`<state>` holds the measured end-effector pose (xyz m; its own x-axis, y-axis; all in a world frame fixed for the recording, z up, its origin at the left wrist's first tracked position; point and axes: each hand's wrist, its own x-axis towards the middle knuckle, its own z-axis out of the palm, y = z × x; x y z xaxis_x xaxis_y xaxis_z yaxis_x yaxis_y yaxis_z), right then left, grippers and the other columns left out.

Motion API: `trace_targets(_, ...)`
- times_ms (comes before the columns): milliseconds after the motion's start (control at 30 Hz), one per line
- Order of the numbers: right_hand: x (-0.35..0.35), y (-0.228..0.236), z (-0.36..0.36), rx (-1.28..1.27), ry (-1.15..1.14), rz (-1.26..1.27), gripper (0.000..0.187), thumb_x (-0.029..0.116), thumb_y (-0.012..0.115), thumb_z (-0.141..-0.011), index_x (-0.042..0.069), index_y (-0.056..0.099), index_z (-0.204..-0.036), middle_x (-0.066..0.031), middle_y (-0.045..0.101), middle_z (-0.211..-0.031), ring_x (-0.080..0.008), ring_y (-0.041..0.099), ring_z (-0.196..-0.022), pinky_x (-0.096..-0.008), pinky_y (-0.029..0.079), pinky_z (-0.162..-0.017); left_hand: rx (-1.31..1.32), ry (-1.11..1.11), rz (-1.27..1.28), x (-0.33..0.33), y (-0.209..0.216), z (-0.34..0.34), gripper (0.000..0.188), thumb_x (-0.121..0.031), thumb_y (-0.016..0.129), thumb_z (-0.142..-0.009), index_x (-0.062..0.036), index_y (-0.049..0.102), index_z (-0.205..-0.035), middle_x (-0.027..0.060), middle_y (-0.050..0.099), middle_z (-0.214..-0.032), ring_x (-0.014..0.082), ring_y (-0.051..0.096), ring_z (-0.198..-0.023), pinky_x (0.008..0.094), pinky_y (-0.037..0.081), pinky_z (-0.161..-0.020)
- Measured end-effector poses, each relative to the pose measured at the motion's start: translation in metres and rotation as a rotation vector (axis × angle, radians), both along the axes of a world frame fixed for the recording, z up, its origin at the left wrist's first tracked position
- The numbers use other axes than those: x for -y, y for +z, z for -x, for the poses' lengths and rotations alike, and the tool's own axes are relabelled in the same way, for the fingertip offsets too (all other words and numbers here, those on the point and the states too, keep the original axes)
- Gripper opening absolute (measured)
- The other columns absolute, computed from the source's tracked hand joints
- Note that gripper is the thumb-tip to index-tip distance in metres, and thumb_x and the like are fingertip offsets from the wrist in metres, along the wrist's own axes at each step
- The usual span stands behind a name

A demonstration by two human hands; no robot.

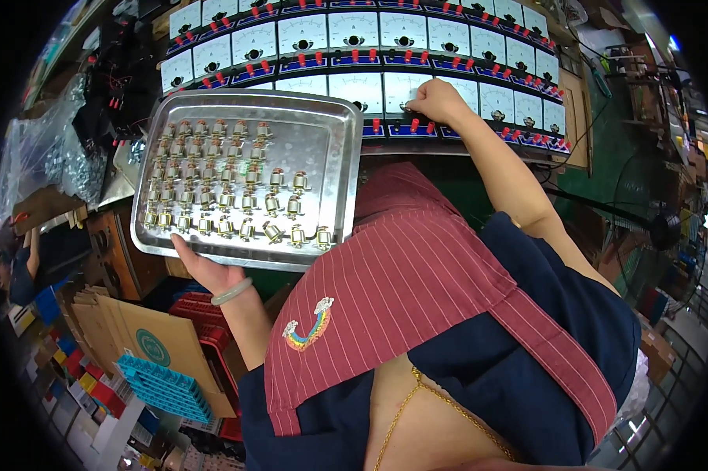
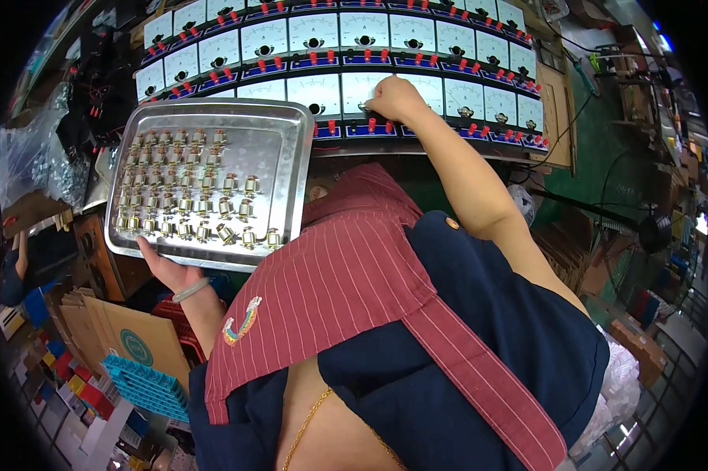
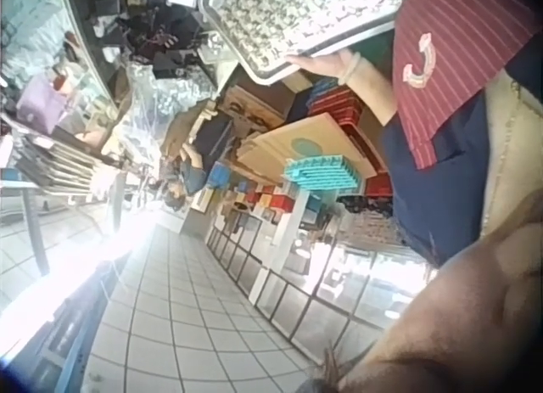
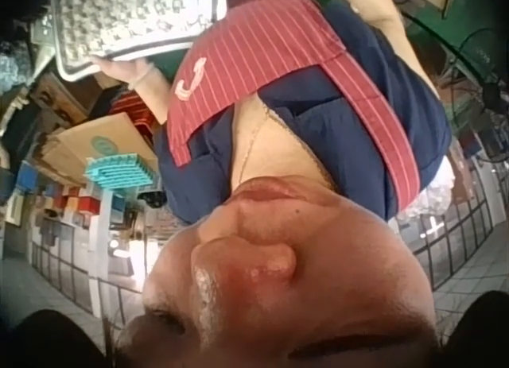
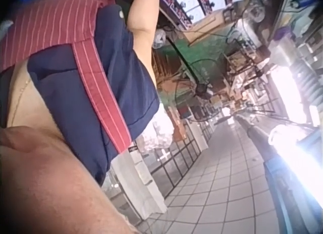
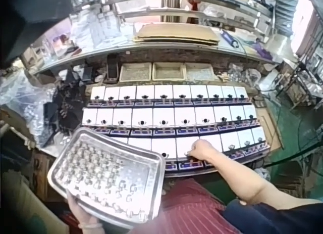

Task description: Assembling electronic circuit boards by manually placing small metal pins and then using an electric screwdriver to secure them.

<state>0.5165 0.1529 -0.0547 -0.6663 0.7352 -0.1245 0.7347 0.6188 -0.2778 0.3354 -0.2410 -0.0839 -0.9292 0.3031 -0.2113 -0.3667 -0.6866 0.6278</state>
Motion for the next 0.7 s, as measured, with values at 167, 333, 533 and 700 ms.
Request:
trace_targets(167, 0.127, 0.035, 0.025, -0.367, 0.445, 0.294, 0.026, 0.030, 0.066, -0.079, 0.005, 0.066, -0.083, -0.0049, 0.063, -0.070, -0.0126, 0.059, -0.064, -0.0271, 0.046, -0.058, -0.003, -0.036, -0.037, 0.007, -0.004, 0.003, 0.055, -0.042, 0.039, -0.094, -0.0051, 0.035, -0.135, 0.0097, 0.042, -0.134, 0.0251, 0.045, -0.119, 0.0397, 0.035, -0.100)
trace_targets(333, 0.177, 0.016, 0.052, -0.281, 0.815, 0.169, 0.018, 0.026, 0.062, -0.079, 0.009, 0.066, -0.079, -0.0094, 0.064, -0.072, -0.0272, 0.061, -0.066, -0.0374, 0.048, -0.060, -0.016, -0.035, -0.029, 0.011, -0.003, 0.001, 0.056, -0.042, 0.038, -0.094, -0.0058, 0.032, -0.137, 0.0101, 0.040, -0.136, 0.0256, 0.044, -0.120, 0.0402, 0.034, -0.102)
trace_targets(533, 0.115, -0.008, 0.056, -0.687, 0.350, 0.387, 0.020, 0.024, 0.059, -0.083, 0.004, 0.062, -0.085, -0.0061, 0.063, -0.069, -0.0155, 0.060, -0.062, -0.0301, 0.046, -0.059, -0.002, 0.046, -0.006, 0.043, -0.017, 0.010, 0.058, -0.043, 0.042, -0.093, -0.0045, 0.035, -0.135, 0.0107, 0.042, -0.135, 0.0264, 0.044, -0.120, 0.0409, 0.035, -0.102)
trace_targets(700, 0.043, -0.024, 0.060, -0.509, -0.042, 0.620, 0.012, 0.012, 0.062, -0.076, 0.001, 0.066, -0.077, -0.0037, 0.061, -0.065, -0.0097, 0.053, -0.054, -0.0236, 0.042, -0.051, 0.003, 0.063, -0.013, 0.061, -0.023, 0.019, 0.058, -0.043, 0.043, -0.092, -0.0052, 0.036, -0.135, 0.0107, 0.041, -0.135, 0.0279, 0.044, -0.119, 0.0429, 0.036, -0.101)
